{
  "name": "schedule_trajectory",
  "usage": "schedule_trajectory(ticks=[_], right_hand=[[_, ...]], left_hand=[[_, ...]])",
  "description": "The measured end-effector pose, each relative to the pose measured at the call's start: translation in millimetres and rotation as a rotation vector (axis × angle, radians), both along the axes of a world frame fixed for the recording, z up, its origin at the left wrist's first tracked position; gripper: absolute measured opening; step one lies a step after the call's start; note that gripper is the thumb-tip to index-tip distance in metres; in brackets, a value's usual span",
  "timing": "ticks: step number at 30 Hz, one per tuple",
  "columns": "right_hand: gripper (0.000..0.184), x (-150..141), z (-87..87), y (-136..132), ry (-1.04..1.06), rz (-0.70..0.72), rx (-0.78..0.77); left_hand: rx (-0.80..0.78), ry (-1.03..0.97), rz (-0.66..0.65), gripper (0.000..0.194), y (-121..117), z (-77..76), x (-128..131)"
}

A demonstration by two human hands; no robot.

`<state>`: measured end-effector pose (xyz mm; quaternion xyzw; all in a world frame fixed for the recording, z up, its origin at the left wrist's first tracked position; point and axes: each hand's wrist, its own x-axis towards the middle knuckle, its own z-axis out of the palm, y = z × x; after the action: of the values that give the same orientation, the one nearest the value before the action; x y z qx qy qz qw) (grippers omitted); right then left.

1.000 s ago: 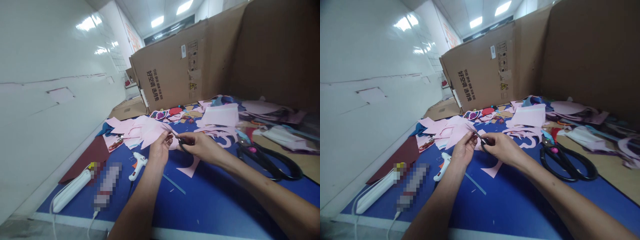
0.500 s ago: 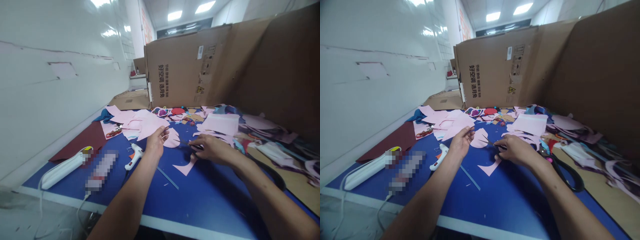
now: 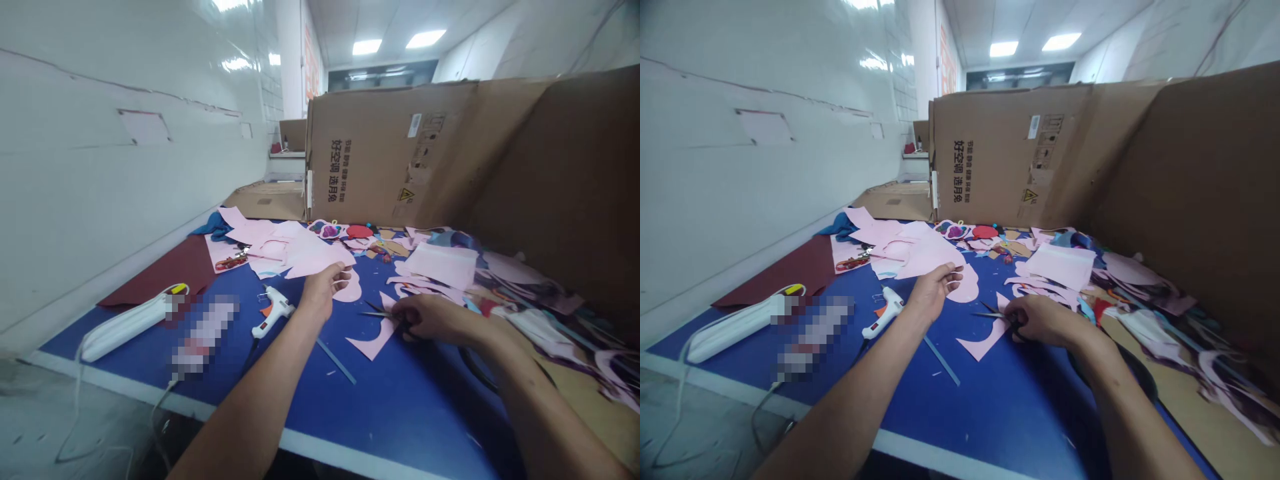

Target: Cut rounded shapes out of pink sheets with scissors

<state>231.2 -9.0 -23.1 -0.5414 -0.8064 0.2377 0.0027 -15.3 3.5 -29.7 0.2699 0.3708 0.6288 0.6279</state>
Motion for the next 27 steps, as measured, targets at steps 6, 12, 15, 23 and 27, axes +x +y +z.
schedule_trajectory(ticks=[6,12,15,23,27], right_hand=[[0.052,2.3,0.5,-2.8,0.119,-0.020,-0.039],[0.036,-7.3,1.6,8.5,0.517,-0.245,0.154],[0.044,-22.7,3.6,7.8,0.896,-0.327,0.197],[0.031,-43.9,7.0,-2.8,1.005,-0.240,0.365],[0.022,-50.3,7.4,-6.5,0.986,-0.204,0.384]], left_hand=[[0.047,0.155,-0.026,0.019,-2.8,-6.1,4.4],[0.062,0.302,-0.127,0.017,-6.7,-8.1,9.9],[0.061,0.407,-0.214,0.016,-9.6,-8.1,14.0],[0.172,0.524,-0.319,0.010,-19.1,-5.3,20.1],[0.188,0.544,-0.344,0.012,-18.7,-4.7,16.3]])
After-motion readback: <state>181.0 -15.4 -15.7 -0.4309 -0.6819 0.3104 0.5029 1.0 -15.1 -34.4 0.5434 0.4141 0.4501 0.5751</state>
